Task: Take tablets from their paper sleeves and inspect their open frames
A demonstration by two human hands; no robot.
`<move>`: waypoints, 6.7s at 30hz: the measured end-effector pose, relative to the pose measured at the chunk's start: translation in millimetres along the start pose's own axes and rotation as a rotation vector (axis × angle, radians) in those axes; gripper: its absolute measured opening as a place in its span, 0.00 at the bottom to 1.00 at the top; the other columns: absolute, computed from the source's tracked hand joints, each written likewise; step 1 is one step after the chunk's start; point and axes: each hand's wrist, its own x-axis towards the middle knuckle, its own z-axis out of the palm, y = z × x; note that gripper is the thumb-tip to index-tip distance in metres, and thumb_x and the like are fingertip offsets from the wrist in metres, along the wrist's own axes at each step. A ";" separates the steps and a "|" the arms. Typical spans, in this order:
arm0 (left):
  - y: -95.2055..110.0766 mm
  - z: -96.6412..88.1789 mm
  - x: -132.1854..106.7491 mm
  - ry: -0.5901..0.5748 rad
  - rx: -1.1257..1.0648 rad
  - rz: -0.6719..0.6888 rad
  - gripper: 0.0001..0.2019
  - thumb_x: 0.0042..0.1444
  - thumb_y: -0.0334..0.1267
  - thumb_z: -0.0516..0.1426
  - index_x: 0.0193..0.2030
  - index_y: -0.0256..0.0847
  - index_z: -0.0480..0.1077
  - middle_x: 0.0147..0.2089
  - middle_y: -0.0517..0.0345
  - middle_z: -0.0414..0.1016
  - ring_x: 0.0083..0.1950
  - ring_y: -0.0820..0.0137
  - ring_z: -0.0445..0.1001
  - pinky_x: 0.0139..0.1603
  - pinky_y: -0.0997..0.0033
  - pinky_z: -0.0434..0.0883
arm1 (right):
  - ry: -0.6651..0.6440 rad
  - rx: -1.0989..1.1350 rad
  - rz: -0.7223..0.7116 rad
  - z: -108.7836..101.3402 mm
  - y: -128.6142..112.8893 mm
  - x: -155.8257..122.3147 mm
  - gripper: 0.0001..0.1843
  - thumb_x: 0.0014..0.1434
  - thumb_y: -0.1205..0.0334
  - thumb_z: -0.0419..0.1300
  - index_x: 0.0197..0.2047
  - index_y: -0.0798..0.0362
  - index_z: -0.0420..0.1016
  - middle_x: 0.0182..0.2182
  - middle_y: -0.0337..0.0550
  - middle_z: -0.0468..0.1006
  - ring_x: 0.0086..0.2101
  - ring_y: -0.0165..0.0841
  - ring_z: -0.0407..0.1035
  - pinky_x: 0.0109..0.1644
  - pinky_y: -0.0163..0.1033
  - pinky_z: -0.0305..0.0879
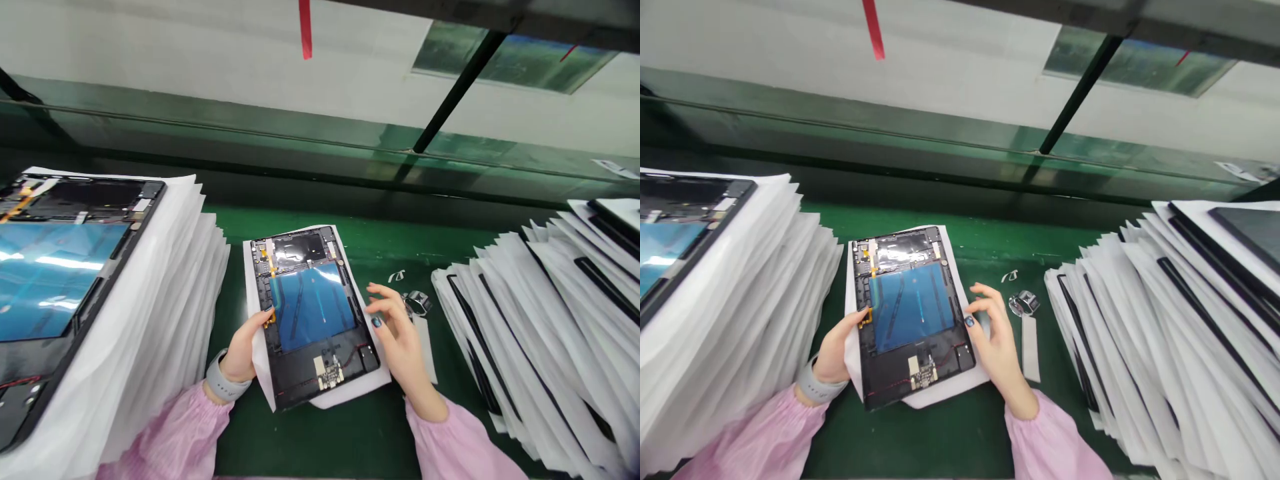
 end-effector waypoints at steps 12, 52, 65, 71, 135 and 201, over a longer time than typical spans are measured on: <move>4.6 8.8 -2.8 0.003 -0.076 -0.066 0.18 0.59 0.45 0.51 0.46 0.40 0.79 0.45 0.50 0.84 0.66 0.52 0.68 0.67 0.52 0.63 | -0.218 0.611 0.553 -0.3 -13.9 4.7 0.17 0.50 0.51 0.72 0.29 0.51 0.70 0.29 0.34 0.68 0.29 0.28 0.63 0.35 0.33 0.62; -7.2 -12.3 12.3 -0.039 0.912 0.544 0.18 0.44 0.34 0.62 0.45 0.39 0.75 0.34 0.61 0.79 0.36 0.65 0.74 0.39 0.70 0.72 | -0.110 0.314 0.433 -9.5 -15.6 -0.5 0.06 0.52 0.59 0.67 0.32 0.53 0.78 0.26 0.38 0.79 0.27 0.34 0.71 0.32 0.37 0.68; -3.3 -18.2 2.3 -0.526 0.641 -0.097 0.26 0.59 0.44 0.62 0.62 0.38 0.63 0.27 0.56 0.82 0.22 0.67 0.79 0.22 0.75 0.71 | 0.238 0.599 0.736 -6.7 -9.2 8.1 0.16 0.45 0.56 0.71 0.37 0.52 0.78 0.27 0.40 0.82 0.27 0.37 0.75 0.31 0.38 0.71; 6.3 -16.4 -3.0 -0.572 0.777 -0.169 0.29 0.60 0.44 0.61 0.65 0.36 0.58 0.19 0.61 0.78 0.15 0.69 0.74 0.14 0.80 0.64 | 0.238 0.588 0.682 -8.1 -9.5 9.6 0.16 0.46 0.57 0.70 0.38 0.53 0.79 0.30 0.41 0.83 0.30 0.38 0.77 0.35 0.40 0.73; -8.6 -40.2 -3.3 -0.181 0.385 0.235 0.18 0.54 0.51 0.63 0.47 0.45 0.81 0.47 0.51 0.84 0.57 0.48 0.76 0.62 0.53 0.69 | -0.030 0.370 0.602 -15.6 5.0 -59.8 0.32 0.48 0.40 0.68 0.54 0.46 0.75 0.46 0.55 0.81 0.44 0.53 0.77 0.47 0.51 0.75; 1.3 -14.8 23.4 0.209 1.436 0.658 0.26 0.61 0.40 0.48 0.66 0.35 0.62 0.20 0.70 0.62 0.22 0.70 0.63 0.26 0.71 0.59 | -0.188 -0.457 0.338 7.0 12.6 3.7 0.20 0.59 0.62 0.55 0.53 0.56 0.74 0.32 0.45 0.80 0.32 0.42 0.74 0.38 0.43 0.68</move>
